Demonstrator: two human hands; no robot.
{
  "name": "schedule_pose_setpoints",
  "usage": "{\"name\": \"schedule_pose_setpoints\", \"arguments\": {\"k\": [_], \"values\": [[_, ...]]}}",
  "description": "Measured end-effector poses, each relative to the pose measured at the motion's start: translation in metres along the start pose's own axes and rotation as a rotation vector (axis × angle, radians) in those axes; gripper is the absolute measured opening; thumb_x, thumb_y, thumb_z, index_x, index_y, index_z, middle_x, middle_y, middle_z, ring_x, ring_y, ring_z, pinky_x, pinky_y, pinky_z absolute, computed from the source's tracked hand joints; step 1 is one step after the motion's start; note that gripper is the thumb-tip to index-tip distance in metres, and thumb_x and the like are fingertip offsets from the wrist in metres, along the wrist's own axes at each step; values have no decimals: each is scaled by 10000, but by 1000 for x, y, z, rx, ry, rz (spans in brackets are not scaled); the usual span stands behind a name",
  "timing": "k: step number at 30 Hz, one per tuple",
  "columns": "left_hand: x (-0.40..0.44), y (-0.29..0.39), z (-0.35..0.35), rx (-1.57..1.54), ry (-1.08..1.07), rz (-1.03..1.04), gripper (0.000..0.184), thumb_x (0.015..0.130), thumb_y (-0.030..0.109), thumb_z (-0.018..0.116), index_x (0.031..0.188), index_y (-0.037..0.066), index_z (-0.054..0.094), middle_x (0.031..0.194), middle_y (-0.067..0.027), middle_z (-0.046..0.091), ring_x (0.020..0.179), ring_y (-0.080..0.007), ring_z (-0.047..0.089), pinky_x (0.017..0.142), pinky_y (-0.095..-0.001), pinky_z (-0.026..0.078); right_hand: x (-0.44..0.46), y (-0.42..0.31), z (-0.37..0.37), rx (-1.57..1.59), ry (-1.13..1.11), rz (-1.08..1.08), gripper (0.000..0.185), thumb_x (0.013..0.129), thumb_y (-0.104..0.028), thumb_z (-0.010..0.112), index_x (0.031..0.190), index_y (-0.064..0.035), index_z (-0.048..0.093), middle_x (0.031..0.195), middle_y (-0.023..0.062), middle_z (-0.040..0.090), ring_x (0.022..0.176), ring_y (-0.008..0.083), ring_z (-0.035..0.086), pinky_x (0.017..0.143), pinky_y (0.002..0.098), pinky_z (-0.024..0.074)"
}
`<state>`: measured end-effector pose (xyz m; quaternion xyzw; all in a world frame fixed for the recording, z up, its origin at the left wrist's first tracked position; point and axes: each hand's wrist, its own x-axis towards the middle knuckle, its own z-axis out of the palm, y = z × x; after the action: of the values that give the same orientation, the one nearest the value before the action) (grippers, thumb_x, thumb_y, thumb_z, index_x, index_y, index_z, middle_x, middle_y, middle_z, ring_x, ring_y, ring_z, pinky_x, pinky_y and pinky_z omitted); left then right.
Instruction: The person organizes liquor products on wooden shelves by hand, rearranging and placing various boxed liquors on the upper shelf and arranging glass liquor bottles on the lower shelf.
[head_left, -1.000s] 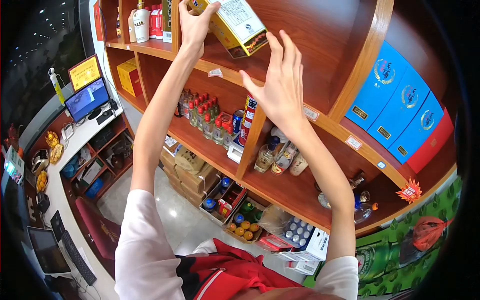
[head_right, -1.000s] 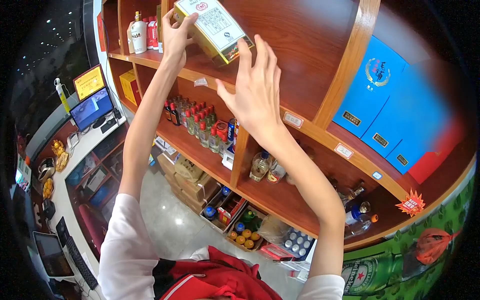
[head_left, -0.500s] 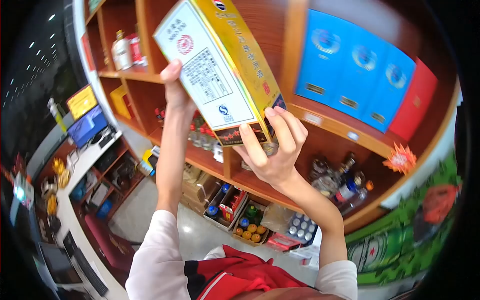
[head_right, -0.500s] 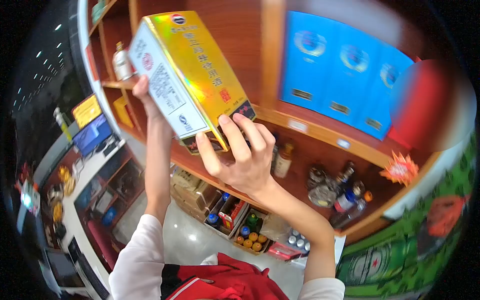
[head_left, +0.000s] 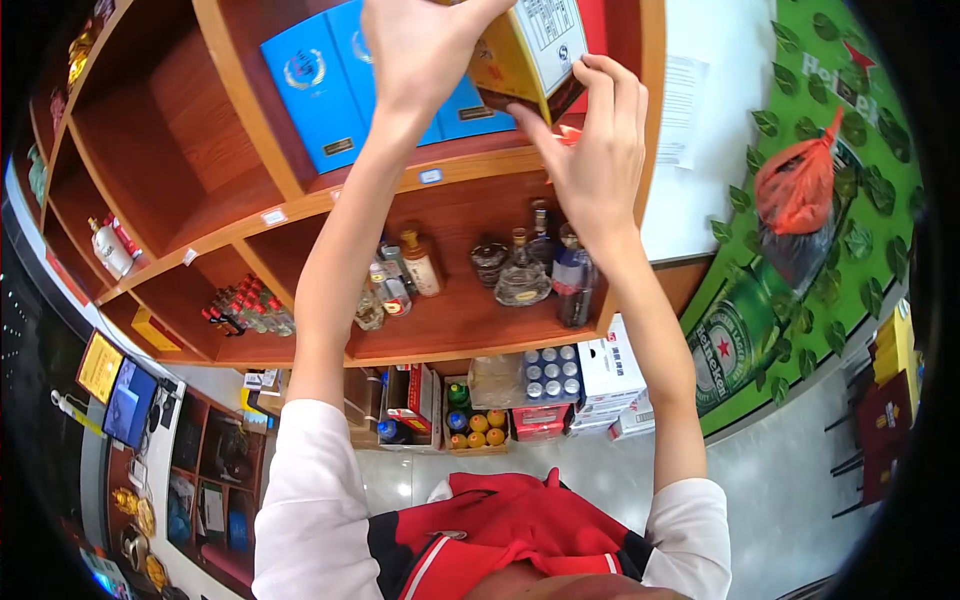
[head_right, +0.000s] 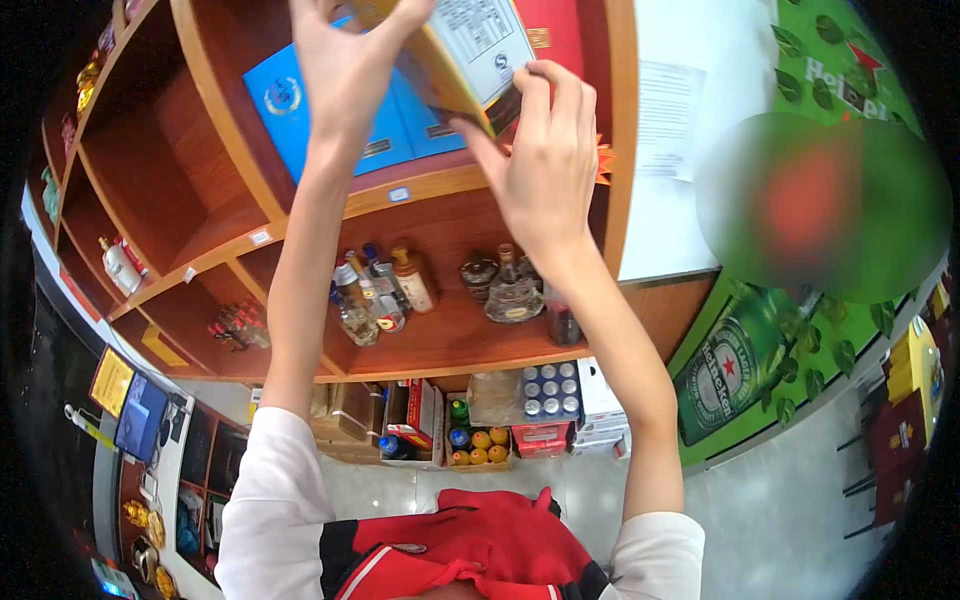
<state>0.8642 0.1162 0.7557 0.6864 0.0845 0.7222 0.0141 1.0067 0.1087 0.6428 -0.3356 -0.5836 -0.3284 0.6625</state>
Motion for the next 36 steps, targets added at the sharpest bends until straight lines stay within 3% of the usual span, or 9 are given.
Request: {"name": "schedule_pose_setpoints", "arguments": {"k": [2, 8, 11, 15, 22, 29, 32, 33, 36], "values": [[4, 1, 29, 223, 1, -47, 711, 776, 142, 865, 1364, 36, 479, 1226, -173, 619, 1186, -258, 617, 1026, -377, 497, 9, 25, -6, -13, -84, 70, 566, 780, -231, 889, 1173, 56, 599, 1243, 193, 586, 1127, 373, 590, 897, 459, 529], [1, -38, 82, 518, -43, 48, 799, 763, 324, 881, 1405, 65, 482, 1207, -237, 624, 1152, -388, 620, 995, -482, 495, 19, 76, 4, 8, -250, 170, 674, 805, -158, 859, 1345, 25, 500, 1067, 242, 676, 938, 450, 695, 799, 514, 563], [-4, -48, 93, 600, -89, -117, 831, 778, 436, 861, 1433, 101, 474, 1198, -265, 595, 1138, -446, 612, 964, -526, 498, 16, 94, 14, 66, -373, 244, 645, 821, -60, 810, 1359, 41, 470, 1057, 286, 697, 968, 485, 685, 816, 546, 556], [-5, -48, 99, 656, -118, -194, 855, 776, 477, 854, 1443, 118, 458, 1216, -271, 585, 1119, -463, 620, 944, -538, 509, 12, 98, 20, 7, -377, 255, 672, 826, -101, 824, 1384, -10, 460, 1037, 243, 733, 967, 447, 699, 826, 513, 544], [-8, -55, 105, 680, -141, -220, 882, 773, 532, 840, 1446, 126, 441, 1235, -278, 571, 1085, -477, 635, 916, -551, 523, 6, 107, 15, 120, -394, 227, 586, 860, 2, 725, 1371, 24, 438, 1040, 294, 712, 996, 484, 682, 847, 546, 560], [-10, -58, 94, 655, -63, -202, 867, 771, 511, 843, 1433, 106, 457, 1267, -291, 554, 1081, -471, 638, 934, -538, 523, -32, 83, -10, 84, -310, 242, 669, 892, -141, 774, 1425, 32, 410, 1089, 259, 732, 923, 465, 711, 766, 516, 576], [-11, -55, 97, 667, -55, -230, 875, 764, 507, 846, 1435, 99, 459, 1268, -293, 557, 1083, -471, 638, 936, -537, 524, -43, 77, -12, -133, -291, 83, 684, 835, -173, 836, 1395, 20, 492, 980, 173, 739, 929, 366, 697, 944, 449, 513], [-11, -56, 98, 671, -54, -235, 875, 764, 507, 846, 1435, 99, 459, 1268, -293, 557, 1083, -471, 638, 936, -537, 524, -46, 78, -9, -145, -259, 72, 648, 811, -168, 852, 1355, 9, 546, 981, 141, 719, 1025, 311, 647, 1023, 427, 445], [-11, -56, 100, 660, -59, -232, 889, 757, 508, 848, 1439, 94, 455, 1269, -298, 561, 1088, -474, 637, 933, -540, 525, -51, 85, -10, -159, -276, 80, 612, 813, -143, 843, 1335, 8, 561, 1037, 135, 722, 1109, 305, 624, 1012, 424, 449]]}}
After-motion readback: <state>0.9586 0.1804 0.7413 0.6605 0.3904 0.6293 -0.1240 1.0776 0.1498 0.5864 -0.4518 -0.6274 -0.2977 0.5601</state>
